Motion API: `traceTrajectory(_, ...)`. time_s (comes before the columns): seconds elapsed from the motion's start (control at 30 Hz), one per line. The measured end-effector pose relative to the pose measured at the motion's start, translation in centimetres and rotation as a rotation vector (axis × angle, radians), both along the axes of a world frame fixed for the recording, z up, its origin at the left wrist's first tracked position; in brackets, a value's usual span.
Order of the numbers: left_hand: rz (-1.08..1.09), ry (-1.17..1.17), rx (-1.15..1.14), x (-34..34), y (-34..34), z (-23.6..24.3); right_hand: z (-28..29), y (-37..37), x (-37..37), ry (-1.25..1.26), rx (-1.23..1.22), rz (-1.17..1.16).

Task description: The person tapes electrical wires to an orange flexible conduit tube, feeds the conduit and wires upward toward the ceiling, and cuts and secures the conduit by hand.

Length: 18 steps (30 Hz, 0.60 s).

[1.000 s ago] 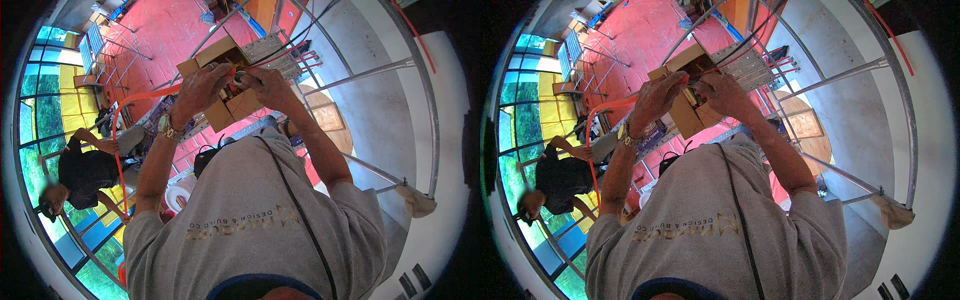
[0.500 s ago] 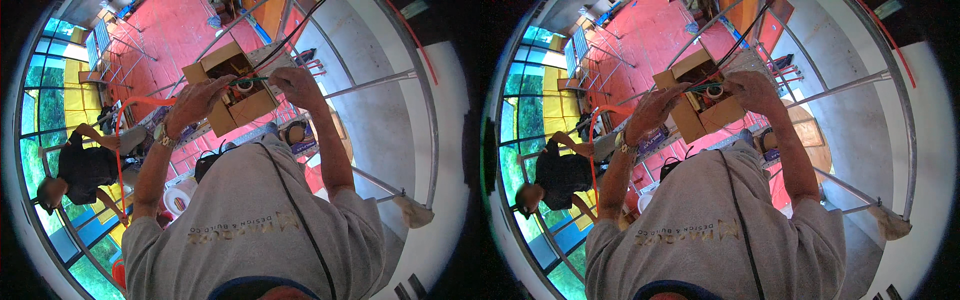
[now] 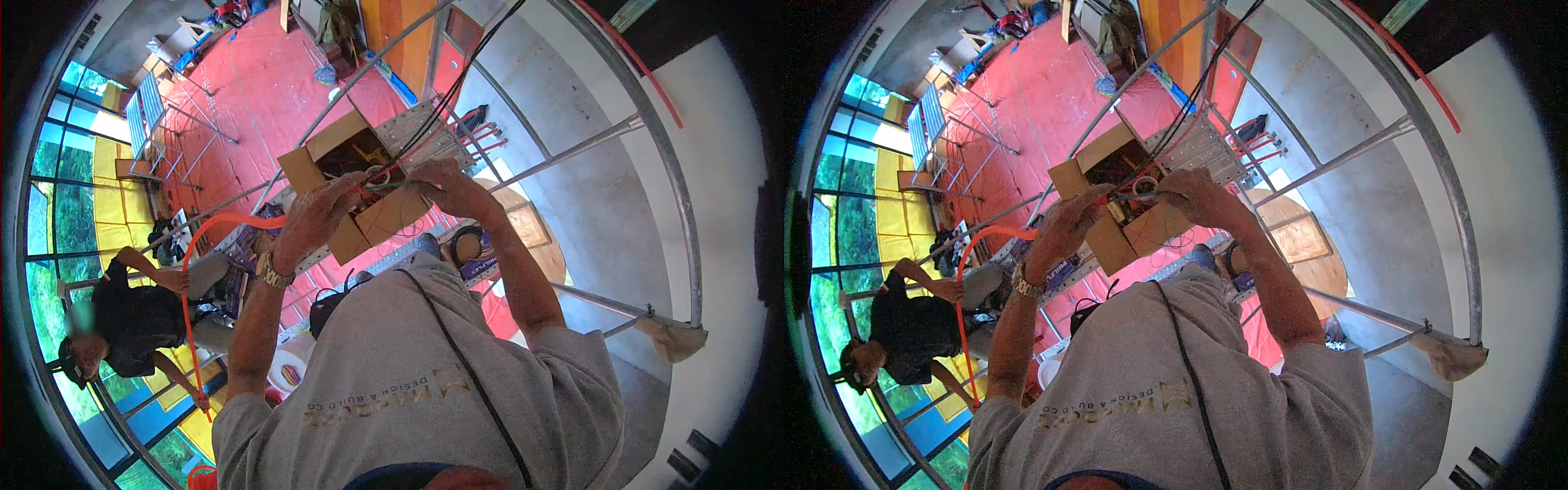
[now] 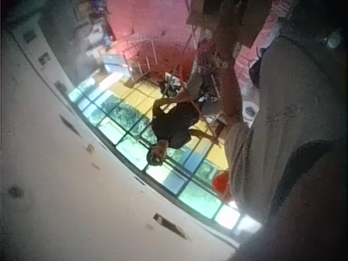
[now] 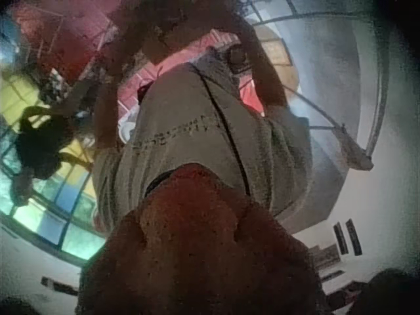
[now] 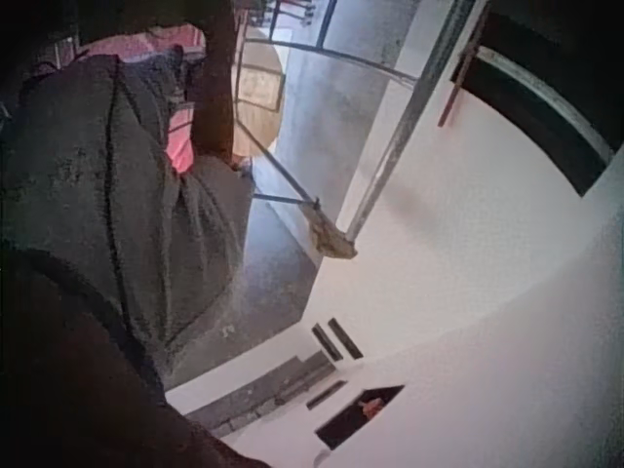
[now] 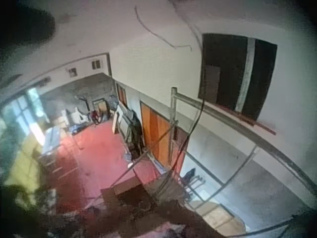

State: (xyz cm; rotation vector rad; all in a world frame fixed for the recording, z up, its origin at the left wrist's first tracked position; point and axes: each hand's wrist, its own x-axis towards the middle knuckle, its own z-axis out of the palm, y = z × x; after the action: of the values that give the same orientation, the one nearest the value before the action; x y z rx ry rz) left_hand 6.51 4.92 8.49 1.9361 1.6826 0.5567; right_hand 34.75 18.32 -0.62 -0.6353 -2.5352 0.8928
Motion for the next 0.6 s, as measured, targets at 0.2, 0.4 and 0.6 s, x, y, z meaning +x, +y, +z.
traceTrajectory(0.2, -0.052, 0.21, 0.119, 0.5, 0.1, 0.4, 2.7, 0.5, -4.5, -0.208, 0.237, 0.135)
traceTrajectory(0.4, 0.048, 0.091, 0.177, 0.7, 0.3, 0.9, 2.5, -2.2, -4.6, 0.425, 0.322, -0.475)
traceTrajectory(0.6, 0.133, -0.099, 0.125, 0.4, 0.6, -0.2, -4.5, -9.7, -6.8, 0.472, -1.029, 0.03)
